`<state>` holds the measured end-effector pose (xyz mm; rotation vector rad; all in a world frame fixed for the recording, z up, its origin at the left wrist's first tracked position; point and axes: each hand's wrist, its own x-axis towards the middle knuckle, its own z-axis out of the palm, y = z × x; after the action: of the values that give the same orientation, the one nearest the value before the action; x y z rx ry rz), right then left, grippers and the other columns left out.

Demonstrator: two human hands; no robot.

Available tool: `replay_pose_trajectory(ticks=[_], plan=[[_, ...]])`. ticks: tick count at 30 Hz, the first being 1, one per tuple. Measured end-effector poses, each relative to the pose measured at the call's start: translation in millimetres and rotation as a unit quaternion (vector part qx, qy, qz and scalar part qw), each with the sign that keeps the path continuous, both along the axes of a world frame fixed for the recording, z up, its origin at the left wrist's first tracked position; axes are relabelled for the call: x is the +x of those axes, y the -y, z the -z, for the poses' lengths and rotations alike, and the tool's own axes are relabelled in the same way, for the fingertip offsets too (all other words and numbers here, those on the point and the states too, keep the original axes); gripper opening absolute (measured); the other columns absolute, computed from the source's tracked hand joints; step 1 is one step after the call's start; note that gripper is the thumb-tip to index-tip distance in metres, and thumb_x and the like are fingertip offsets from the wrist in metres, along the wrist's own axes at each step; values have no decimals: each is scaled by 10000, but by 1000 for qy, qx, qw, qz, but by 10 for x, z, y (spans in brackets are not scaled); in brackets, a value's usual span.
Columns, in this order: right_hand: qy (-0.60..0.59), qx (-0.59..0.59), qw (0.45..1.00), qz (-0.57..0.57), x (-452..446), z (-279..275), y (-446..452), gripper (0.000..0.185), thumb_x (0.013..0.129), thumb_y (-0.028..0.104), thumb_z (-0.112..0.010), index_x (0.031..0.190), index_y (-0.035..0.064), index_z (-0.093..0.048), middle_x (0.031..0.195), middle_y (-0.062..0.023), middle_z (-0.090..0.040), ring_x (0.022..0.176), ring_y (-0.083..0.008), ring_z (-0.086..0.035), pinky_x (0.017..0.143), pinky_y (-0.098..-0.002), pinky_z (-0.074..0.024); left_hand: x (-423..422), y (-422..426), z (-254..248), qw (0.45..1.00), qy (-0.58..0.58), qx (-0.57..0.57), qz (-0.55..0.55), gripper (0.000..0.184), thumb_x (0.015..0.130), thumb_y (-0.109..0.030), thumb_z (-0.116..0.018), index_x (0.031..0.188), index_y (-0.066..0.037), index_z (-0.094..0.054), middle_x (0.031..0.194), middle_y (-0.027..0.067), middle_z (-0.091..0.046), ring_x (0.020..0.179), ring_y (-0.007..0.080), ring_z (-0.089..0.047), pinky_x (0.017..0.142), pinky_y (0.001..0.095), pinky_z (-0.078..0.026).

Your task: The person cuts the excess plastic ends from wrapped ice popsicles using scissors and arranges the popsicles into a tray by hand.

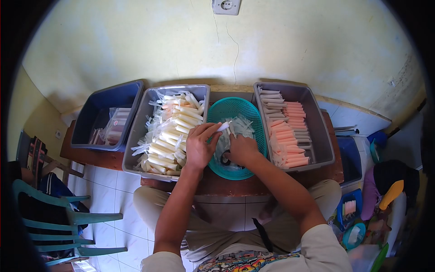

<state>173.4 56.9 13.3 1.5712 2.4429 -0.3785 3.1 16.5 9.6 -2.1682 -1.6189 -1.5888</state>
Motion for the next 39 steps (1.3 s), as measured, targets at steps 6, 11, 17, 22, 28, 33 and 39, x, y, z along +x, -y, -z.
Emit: replay_pose_trajectory(ticks=[6, 11, 17, 22, 28, 33, 39], plan=[[-189, 80, 978, -47, 395, -314, 197, 734, 906, 453, -795, 1442, 1, -577, 1192, -231, -720, 1056, -419, -738, 891, -506, -603, 25, 3, -48, 1000, 22, -10, -7, 377, 830, -37, -864, 1198, -80, -793, 1093, 106, -784, 1006, 315, -735, 923, 419, -570], [-322, 71, 941, -73, 781, -479, 213, 609, 987, 380, -724, 1467, 37, -571, 1110, -204, -733, 1016, -384, -732, 879, -492, -573, 203, 47, -264, 980, 184, -77, 30, 342, 885, -14, -839, 1219, -61, -782, 1122, 104, -798, 1039, 220, -762, 919, 364, -579], [-456, 63, 886, -63, 1121, -549, 263, 518, 1002, 336, -721, 1415, 43, -611, 1112, -177, -735, 957, -339, -741, 860, -464, -559, 657, -31, -377, 916, 309, -185, 175, 337, 961, -15, -794, 1293, -14, -734, 1155, 82, -781, 1058, 146, -726, 938, 307, -574], [-502, 118, 856, -29, 1399, -615, 221, 457, 994, 280, -738, 1359, 24, -642, 1079, -173, -740, 939, -300, -745, 808, -425, -568, 1226, -181, -501, 879, 365, -181, 247, 336, 977, -12, -773, 1303, 1, -691, 1171, 90, -764, 1052, 143, -708, 931, 313, -579], [-479, 190, 857, 10, 1837, -744, 144, 386, 976, 270, -754, 1264, 20, -690, 1060, -176, -740, 971, -347, -728, 853, -444, -557, 1734, -355, -542, 837, 402, -173, 330, 331, 990, -4, -755, 1296, 19, -631, 1207, 141, -754, 1121, 177, -713, 1011, 346, -570], [-471, 240, 848, 41, 2205, -702, 65, 336, 948, 231, -785, 1216, 39, -720, 1048, -157, -743, 985, -359, -717, 864, -455, -552, 2048, -446, -506, 838, 397, -174, 333, 290, 988, -20, -768, 1246, 13, -639, 1157, 120, -755, 1092, 169, -722, 968, 311, -577], [-395, 335, 855, 35, 2617, -634, -77, 289, 904, 198, -815, 1165, 96, -747, 1050, -129, -755, 968, -354, -708, 864, -472, -549, 2271, -612, -406, 851, 368, -210, 309, 257, 995, -48, -773, 1226, 17, -684, 1079, 84, -761, 1015, 137, -734, 871, 267, -584]])
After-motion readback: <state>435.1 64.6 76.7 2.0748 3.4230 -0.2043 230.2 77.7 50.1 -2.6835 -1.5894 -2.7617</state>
